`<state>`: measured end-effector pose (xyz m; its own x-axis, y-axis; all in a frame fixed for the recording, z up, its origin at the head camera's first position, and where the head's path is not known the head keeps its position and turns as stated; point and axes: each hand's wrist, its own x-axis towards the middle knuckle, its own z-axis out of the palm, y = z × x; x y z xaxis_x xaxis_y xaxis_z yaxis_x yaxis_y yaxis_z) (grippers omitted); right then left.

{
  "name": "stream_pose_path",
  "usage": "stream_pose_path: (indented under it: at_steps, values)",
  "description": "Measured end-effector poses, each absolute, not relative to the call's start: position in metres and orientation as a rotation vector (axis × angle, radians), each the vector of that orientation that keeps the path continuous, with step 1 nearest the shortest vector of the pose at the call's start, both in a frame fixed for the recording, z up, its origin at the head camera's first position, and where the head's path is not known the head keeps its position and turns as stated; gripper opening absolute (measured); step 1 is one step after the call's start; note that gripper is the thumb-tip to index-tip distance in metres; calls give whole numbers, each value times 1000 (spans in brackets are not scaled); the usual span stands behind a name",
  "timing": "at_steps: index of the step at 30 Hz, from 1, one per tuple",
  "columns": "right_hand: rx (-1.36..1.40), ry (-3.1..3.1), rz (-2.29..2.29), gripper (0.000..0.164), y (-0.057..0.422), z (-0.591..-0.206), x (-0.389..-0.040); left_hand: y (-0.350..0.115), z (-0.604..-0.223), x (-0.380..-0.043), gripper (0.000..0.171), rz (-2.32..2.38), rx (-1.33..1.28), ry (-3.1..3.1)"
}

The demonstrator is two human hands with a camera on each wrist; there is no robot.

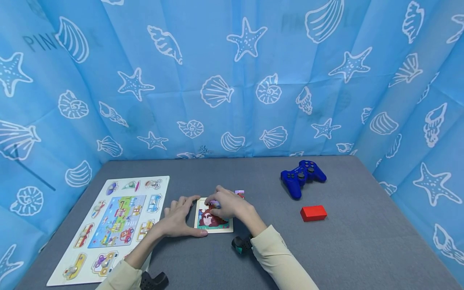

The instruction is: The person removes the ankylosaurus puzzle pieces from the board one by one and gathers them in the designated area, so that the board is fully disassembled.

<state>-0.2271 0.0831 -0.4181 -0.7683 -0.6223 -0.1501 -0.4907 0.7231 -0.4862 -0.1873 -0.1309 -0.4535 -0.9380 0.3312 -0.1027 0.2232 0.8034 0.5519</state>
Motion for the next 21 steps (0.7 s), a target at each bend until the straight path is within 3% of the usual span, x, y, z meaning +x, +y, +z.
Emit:
stream_pose_path:
  at_steps: [21]
  values:
    - [-899,2624,-659,30,85,-419,-226,-132,-460,-190,117,821,448,2805]
